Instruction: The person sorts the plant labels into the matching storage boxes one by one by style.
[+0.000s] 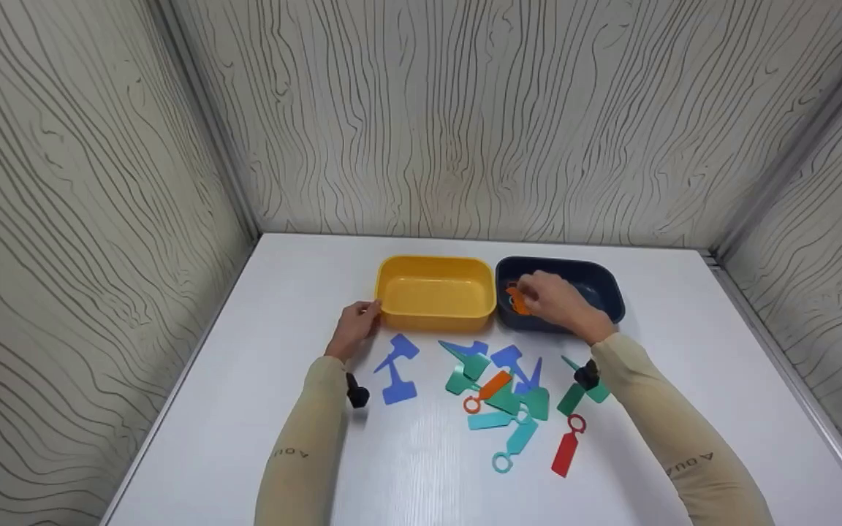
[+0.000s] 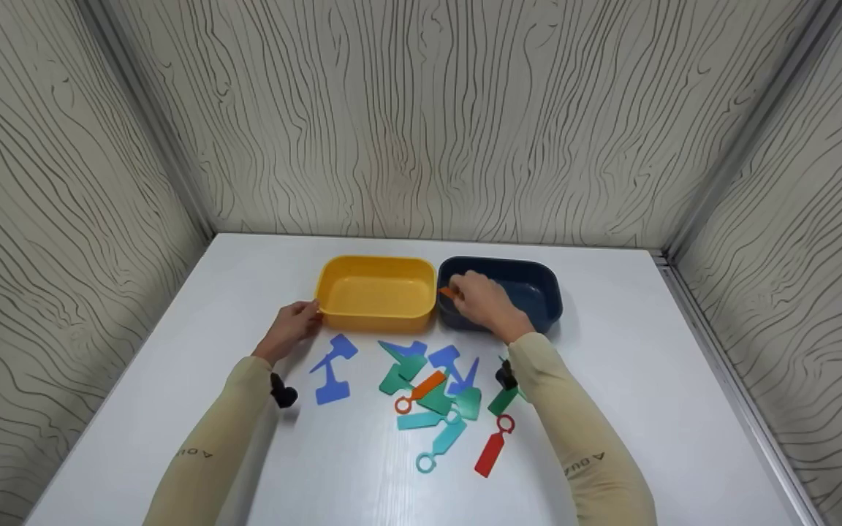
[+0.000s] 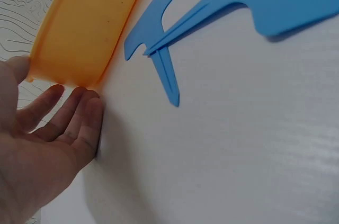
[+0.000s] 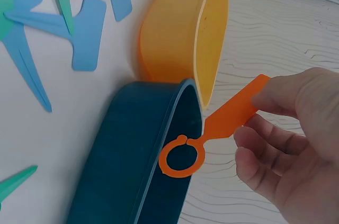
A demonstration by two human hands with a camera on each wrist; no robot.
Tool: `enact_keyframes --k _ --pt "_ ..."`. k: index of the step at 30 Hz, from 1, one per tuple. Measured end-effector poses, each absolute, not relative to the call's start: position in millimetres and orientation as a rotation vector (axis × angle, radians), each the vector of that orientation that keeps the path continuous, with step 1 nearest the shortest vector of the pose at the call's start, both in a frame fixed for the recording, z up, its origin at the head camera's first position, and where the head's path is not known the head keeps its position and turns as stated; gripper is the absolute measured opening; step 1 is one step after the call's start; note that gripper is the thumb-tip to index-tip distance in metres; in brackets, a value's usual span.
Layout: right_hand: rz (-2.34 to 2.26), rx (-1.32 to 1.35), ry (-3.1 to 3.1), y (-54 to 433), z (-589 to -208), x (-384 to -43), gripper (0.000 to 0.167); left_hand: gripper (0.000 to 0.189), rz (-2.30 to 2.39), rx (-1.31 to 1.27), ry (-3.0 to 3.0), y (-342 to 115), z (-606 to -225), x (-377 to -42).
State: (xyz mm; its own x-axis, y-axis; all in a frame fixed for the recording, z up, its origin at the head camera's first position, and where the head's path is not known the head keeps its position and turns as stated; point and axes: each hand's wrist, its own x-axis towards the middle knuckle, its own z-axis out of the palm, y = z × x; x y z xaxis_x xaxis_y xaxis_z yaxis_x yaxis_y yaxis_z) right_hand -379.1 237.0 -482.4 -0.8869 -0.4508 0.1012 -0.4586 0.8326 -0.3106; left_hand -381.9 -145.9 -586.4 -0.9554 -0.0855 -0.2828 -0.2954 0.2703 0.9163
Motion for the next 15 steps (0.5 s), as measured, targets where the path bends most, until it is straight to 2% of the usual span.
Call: enact_keyframes --k 15 --pt "0.381 0.594 -3.026 254.5 -491.0 -399.4 0.021 0.052 1.707 -0.386 2.388 -146.0 -588.1 -383.6"
